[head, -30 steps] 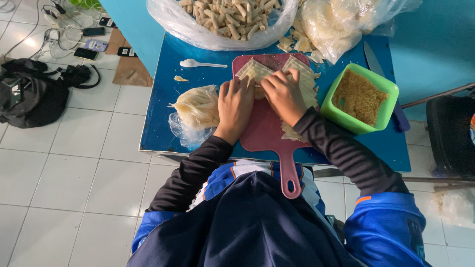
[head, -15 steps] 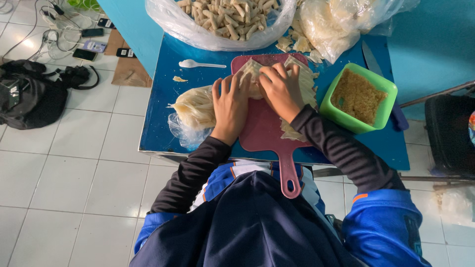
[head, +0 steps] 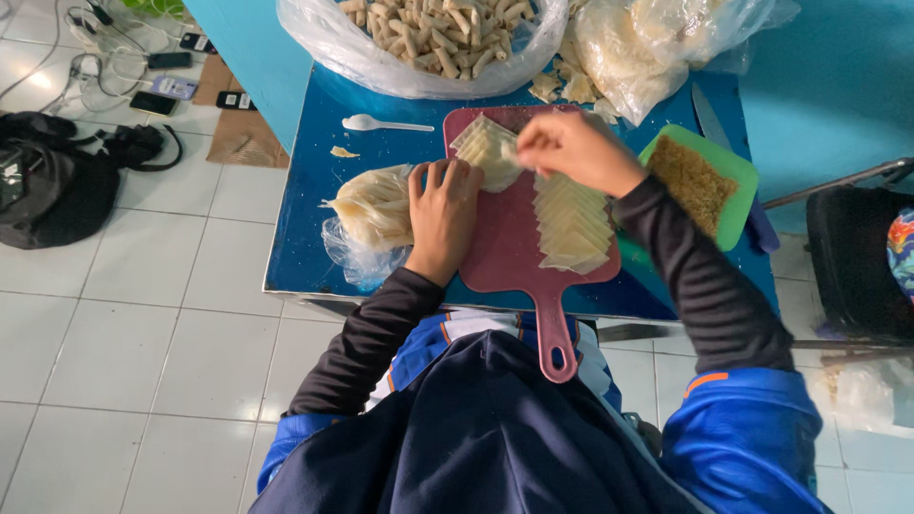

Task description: The person sits at a blue table and folds thin pastry sheets into triangular pieces on a pink cutting board, occasionally reaching into a green container of brown filling and taking new sheets from a plastic bag, building a stack of folded pieces.

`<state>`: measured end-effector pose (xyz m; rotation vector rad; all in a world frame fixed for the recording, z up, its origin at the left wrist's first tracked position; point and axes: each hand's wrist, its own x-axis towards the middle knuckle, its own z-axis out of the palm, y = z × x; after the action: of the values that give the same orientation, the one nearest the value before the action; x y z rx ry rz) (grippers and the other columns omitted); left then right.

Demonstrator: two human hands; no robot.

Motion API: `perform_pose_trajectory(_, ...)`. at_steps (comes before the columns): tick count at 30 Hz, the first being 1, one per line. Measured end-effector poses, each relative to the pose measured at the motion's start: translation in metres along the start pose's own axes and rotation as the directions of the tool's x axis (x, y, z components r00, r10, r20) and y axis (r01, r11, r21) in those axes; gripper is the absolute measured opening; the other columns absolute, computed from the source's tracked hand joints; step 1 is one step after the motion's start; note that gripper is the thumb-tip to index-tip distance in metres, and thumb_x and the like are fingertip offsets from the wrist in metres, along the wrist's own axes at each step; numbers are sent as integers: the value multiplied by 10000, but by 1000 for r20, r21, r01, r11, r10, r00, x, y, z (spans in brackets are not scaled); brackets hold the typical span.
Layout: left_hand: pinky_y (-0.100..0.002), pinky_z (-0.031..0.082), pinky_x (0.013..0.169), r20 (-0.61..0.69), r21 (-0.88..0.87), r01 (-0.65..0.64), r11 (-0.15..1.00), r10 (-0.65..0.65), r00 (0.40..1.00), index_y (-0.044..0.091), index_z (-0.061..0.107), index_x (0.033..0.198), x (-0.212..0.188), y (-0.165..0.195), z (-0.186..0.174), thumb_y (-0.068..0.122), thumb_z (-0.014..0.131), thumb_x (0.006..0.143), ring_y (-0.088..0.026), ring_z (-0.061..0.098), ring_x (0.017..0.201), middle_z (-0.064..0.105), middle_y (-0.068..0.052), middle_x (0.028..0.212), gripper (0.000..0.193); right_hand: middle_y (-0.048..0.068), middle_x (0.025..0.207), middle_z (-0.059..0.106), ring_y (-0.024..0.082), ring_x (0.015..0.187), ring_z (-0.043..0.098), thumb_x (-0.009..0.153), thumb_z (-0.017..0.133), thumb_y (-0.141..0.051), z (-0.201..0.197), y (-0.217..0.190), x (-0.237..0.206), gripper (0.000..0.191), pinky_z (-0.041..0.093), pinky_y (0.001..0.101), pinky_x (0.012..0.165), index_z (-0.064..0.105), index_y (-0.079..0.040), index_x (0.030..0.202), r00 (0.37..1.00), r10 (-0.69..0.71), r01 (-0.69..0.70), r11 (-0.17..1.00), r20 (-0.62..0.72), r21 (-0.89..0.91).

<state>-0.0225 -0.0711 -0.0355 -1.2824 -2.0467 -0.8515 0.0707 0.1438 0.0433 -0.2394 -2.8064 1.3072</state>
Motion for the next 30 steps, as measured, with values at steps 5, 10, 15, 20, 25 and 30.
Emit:
perform_pose_trajectory(5,-471,426,1051,10,6,4,1000,-4,1000,106,666,1050,2,0,-1,98,636,905,-264,609,1126,636,-54,1079,148,40,800,752,126,698,715,939,687,-127,-33,-17,4,121,557,273,668,729,-18,969,936,58,-1,987,346,-160)
perform_pose_trajectory(10,-470,425,1059,35,7,8,1000,-8,999,106,662,1054,2,1,-4,95,637,900,-262,611,1134,640,-54,1088,157,92,1254,662,169,1071,701,965,707,-51,-44,-34,-18,293,568,278,881,641,-7,1248,771,-468,413,884,-431,-220)
perform_pose_trajectory(15,-463,425,1048,-13,99,-10,995,11,1000,89,679,1174,3,7,-6,94,625,900,-261,593,1126,633,-69,1101,279,87,980,740,215,889,738,1144,728,-228,-49,-18,-87,229,530,352,798,735,-37,1017,795,-201,-94,891,-572,-444)
perform_pose_trajectory(20,-431,443,1020,19,-81,-71,994,72,997,100,662,1131,3,7,-6,90,637,894,-257,596,1138,642,-51,1110,239,132,1000,766,396,903,663,952,696,-326,-54,43,-129,241,520,476,708,786,-111,1013,870,77,-442,556,-486,-703)
perform_pose_trajectory(25,-417,452,1004,57,-106,-65,992,72,996,106,660,1101,0,4,-4,80,636,884,-251,598,1108,643,-44,1100,220,116,1097,766,356,953,715,932,656,-320,-59,92,-131,264,539,453,908,799,-167,1091,982,72,-175,697,-176,-695)
perform_pose_trajectory(30,-417,454,980,65,-85,-76,993,82,995,94,662,1087,1,3,-1,84,635,869,-265,590,1067,634,-56,1077,220,163,1008,776,340,977,737,846,686,-217,-55,98,-126,275,551,432,871,792,-116,1080,932,304,-363,796,-198,-485)
